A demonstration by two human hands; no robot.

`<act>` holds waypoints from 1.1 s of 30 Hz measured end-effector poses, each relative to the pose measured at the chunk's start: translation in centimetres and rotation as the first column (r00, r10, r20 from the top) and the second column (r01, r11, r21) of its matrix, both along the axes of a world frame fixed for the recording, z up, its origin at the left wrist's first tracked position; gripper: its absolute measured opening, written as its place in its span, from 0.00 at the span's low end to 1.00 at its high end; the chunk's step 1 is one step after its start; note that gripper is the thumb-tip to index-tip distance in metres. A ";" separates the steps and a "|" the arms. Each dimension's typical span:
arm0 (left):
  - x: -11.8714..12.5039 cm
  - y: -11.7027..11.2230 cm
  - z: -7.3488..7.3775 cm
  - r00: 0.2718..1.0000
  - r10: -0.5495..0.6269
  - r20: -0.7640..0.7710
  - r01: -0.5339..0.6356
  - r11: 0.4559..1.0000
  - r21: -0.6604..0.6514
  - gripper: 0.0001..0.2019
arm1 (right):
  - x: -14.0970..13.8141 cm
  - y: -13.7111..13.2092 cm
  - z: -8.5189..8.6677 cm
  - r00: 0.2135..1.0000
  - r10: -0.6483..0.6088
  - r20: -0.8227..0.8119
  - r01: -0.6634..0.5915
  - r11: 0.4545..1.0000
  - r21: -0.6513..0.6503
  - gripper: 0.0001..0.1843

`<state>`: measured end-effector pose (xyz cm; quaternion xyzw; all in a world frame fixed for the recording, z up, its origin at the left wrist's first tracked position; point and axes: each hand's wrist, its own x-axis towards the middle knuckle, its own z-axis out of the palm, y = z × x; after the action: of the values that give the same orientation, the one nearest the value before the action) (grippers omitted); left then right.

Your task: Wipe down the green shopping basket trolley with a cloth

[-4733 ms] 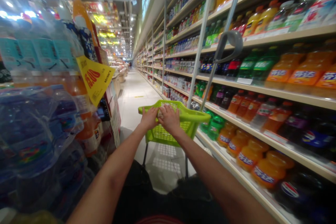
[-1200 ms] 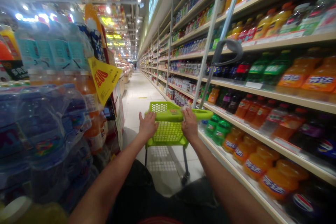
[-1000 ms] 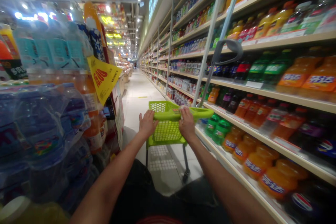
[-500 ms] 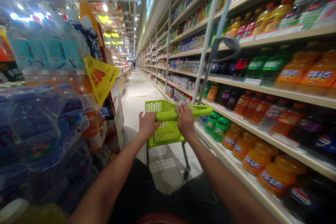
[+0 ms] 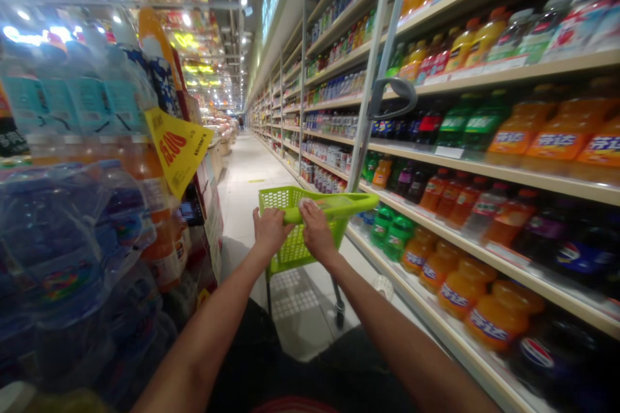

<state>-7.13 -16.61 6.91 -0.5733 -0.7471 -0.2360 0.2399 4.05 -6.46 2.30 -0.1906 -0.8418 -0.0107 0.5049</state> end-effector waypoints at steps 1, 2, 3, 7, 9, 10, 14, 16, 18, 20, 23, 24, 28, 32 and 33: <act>-0.1 0.1 0.0 1.000 0.000 -0.006 0.000 1.000 0.005 0.12 | 0.1 0.1 0.0 1.000 0.009 0.001 -0.009 1.000 0.006 0.33; -0.1 0.2 0.0 1.000 0.001 -0.010 -0.001 1.000 0.009 0.13 | 0.3 0.3 0.1 1.000 0.006 -0.003 -0.006 1.000 0.009 0.32; -0.1 0.3 0.0 1.000 0.001 -0.012 -0.001 1.000 0.012 0.13 | 0.6 0.8 0.2 1.000 -0.011 -0.014 0.012 1.000 0.005 0.32; 0.4 0.6 0.1 1.000 0.007 0.010 -0.007 1.000 -0.002 0.13 | 2.0 2.8 0.4 0.988 -0.127 -0.088 0.122 0.991 -0.055 0.30; 1.1 0.8 0.2 1.000 0.016 0.022 -0.015 1.000 -0.018 0.13 | 1.9 2.9 0.3 0.990 -0.111 -0.085 0.106 0.992 -0.067 0.30; 1.5 0.9 0.2 1.000 0.019 0.024 -0.019 1.000 -0.024 0.13 | 1.5 2.5 0.3 0.994 -0.081 -0.072 0.076 0.995 -0.065 0.31; 2.8 1.1 -0.3 0.999 0.018 0.039 -0.017 1.000 -0.025 0.12 | 0.2 0.8 0.1 0.998 0.059 -0.032 -0.061 0.997 -0.046 0.32; 2.6 1.0 -0.9 0.998 -0.024 0.065 0.025 1.000 -0.007 0.15 | 0.3 0.7 0.3 0.996 0.089 -0.030 -0.090 0.995 -0.043 0.32; 1.8 1.1 -1.4 0.989 -0.061 0.134 0.061 0.998 0.005 0.21 | 1.1 1.3 0.5 0.997 0.057 -0.044 -0.059 0.996 -0.062 0.30; 0.7 1.3 -1.7 0.968 -0.078 0.239 0.088 0.996 -0.033 0.25 | 1.9 2.1 0.7 0.997 -0.014 -0.071 0.007 0.994 -0.105 0.29; -0.3 1.7 -1.7 0.938 -0.092 0.334 0.133 0.986 -0.104 0.25 | 2.2 2.4 0.8 0.993 -0.070 -0.091 0.056 0.987 -0.149 0.28; -0.4 1.8 -1.7 0.938 -0.096 0.333 0.139 0.984 -0.107 0.24 | 2.1 2.1 0.8 0.994 -0.063 -0.088 0.049 0.988 -0.147 0.28; 0.5 1.8 -1.5 0.957 -0.060 0.285 0.084 0.994 -0.071 0.22 | 1.3 0.2 0.6 0.998 0.016 -0.057 -0.022 0.994 -0.103 0.29; 2.0 1.6 -1.5 0.967 -0.043 0.250 0.059 0.997 -0.057 0.21 | 1.6 -0.5 0.6 0.999 0.028 -0.035 -0.031 0.997 -0.077 0.28; 2.3 1.6 -1.4 0.968 -0.037 0.246 0.052 0.997 -0.053 0.21 | 1.8 -0.4 0.7 0.999 0.021 -0.033 -0.023 0.997 -0.075 0.28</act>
<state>-4.79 -15.06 5.48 -0.5632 -0.7646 -0.2881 0.1233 5.85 -6.85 2.95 -0.2005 -0.8354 0.0297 0.5109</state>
